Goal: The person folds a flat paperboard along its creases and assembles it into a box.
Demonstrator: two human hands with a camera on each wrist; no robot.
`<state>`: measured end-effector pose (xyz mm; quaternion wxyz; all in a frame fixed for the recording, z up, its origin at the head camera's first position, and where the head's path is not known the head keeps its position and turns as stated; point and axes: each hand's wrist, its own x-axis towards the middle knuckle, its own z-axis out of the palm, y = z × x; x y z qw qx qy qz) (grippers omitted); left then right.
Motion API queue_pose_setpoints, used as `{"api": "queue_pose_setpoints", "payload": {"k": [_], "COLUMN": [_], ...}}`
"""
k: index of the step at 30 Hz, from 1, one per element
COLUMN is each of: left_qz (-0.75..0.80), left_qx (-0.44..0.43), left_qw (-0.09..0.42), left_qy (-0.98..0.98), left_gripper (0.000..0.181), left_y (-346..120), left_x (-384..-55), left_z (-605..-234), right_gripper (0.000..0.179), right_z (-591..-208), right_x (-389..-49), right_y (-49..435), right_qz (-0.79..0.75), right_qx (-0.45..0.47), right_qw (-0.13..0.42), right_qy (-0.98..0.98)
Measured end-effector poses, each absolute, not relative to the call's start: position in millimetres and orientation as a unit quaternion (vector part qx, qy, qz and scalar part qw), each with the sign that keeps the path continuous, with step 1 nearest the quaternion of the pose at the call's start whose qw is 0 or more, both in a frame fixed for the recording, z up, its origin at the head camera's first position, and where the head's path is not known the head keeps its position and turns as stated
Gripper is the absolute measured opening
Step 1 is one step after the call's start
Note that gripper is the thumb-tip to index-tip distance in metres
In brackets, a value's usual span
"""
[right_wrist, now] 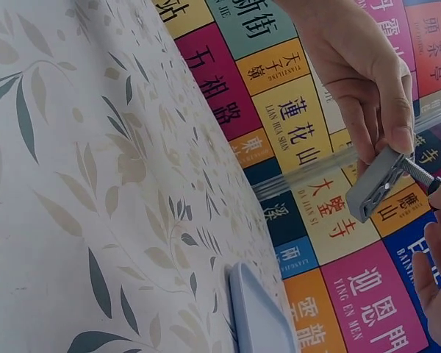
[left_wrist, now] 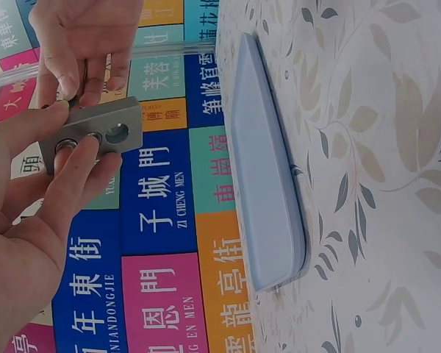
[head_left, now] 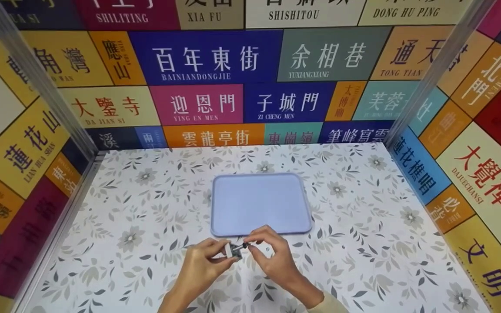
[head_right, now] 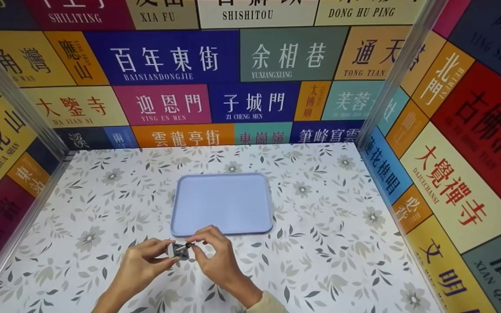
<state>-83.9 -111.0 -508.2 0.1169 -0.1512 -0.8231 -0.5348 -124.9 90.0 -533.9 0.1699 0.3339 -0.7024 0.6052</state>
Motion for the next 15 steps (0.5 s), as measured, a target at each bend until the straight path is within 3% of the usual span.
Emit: {"api": "queue_pose_setpoints", "payload": {"k": [15], "left_qz": [-0.531], "left_qx": [-0.143], "left_qw": [0.12], "left_qy": [-0.827], "left_gripper": [0.036], "left_y": [-111.0], "left_x": [-84.5], "left_z": [-508.6], "right_gripper": [0.022], "right_z": [-533.0], "right_x": [-123.7], "right_y": [90.0], "right_qz": [0.62], "right_qx": [0.283], "right_qw": [0.168], "right_qy": [-0.712]}}
